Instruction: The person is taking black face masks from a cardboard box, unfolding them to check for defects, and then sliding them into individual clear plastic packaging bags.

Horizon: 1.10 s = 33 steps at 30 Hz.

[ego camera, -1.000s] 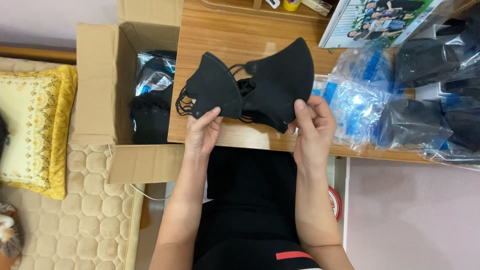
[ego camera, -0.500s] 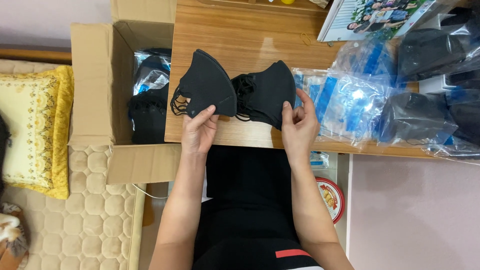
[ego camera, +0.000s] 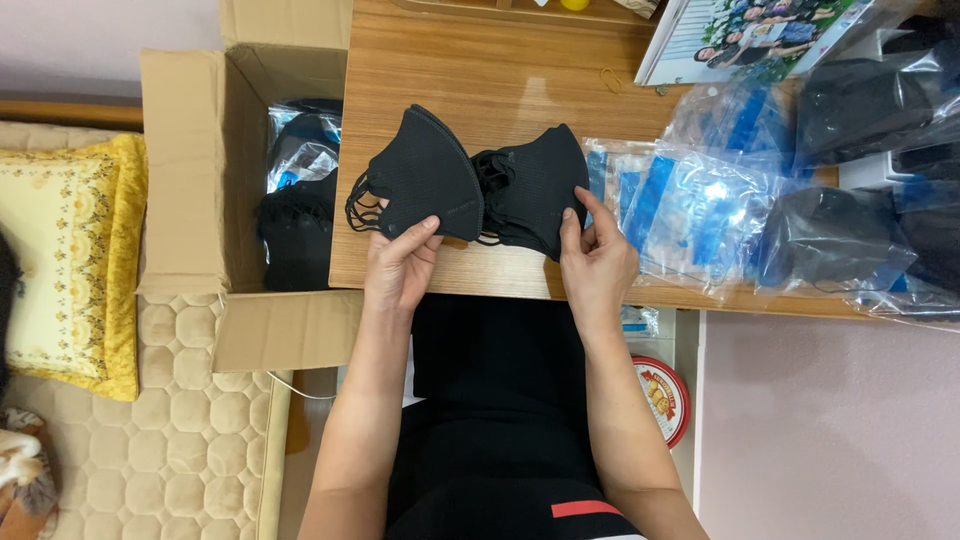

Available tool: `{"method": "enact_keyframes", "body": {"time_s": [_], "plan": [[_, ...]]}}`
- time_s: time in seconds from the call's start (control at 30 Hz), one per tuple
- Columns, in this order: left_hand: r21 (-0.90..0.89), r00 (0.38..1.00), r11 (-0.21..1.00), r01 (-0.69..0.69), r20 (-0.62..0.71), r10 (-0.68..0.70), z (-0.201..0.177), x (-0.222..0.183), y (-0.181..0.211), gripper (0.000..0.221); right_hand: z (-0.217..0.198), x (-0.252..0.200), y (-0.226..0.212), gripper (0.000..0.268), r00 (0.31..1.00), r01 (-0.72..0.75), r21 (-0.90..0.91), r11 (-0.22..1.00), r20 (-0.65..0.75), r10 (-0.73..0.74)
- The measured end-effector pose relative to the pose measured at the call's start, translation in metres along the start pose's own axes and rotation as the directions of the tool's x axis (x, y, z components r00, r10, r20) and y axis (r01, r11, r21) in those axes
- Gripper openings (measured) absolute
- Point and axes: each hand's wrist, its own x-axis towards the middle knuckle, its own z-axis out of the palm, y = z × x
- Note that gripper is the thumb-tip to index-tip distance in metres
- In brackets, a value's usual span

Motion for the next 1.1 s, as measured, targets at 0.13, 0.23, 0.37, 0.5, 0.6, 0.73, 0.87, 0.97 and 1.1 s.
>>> {"method": "enact_keyframes", "body": {"time_s": [0.13,0.23,0.37,0.5,0.6,0.73,0.87,0.97,1.1], "plan": [[-0.004,1.0,1.0,0.007,0.002,-0.007,-0.007,0.004,-0.003,0.039,-0.002,0.0,-0.002,0.022,1.0,0.02,-0.015,1.0,-0.001,-0.02],[0.011,1.0,1.0,0.013,0.01,-0.014,-0.008,0.004,-0.003,0.039,-0.006,-0.001,-0.015,0.023,0.998,0.053,0.008,0.999,-0.018,-0.053],[0.041,1.0,0.999,-0.003,0.024,0.002,0.004,-0.002,0.0,0.042,-0.009,-0.003,-0.021,0.021,0.996,0.083,-0.014,0.996,-0.021,-0.084],[0.084,0.999,0.996,-0.008,0.049,0.003,0.003,-0.001,-0.002,0.041,-0.004,-0.005,-0.034,0.018,0.987,0.154,0.114,0.982,0.035,-0.159],[0.102,0.998,0.995,-0.011,0.065,0.004,0.004,-0.003,-0.002,0.042,0.008,-0.009,-0.043,0.019,0.977,0.179,0.198,0.964,0.076,-0.197],[0.121,0.998,0.993,-0.017,0.06,0.01,0.02,-0.01,0.005,0.037,0.025,-0.012,-0.056,0.026,0.967,0.22,0.272,0.937,0.065,-0.246],[0.137,0.998,0.99,-0.018,0.066,0.009,0.018,-0.01,0.004,0.035,0.03,-0.016,-0.067,0.033,0.936,0.338,0.183,0.923,0.04,-0.35],[0.146,0.997,0.989,-0.018,0.071,0.008,0.012,-0.008,0.0,0.034,0.032,-0.02,-0.071,0.037,0.907,0.413,0.079,0.907,0.051,-0.418],[0.147,0.998,0.989,-0.03,0.063,0.021,0.014,-0.008,0.001,0.034,0.036,-0.024,-0.071,0.042,0.873,0.488,-0.05,0.872,0.021,-0.487]]}}
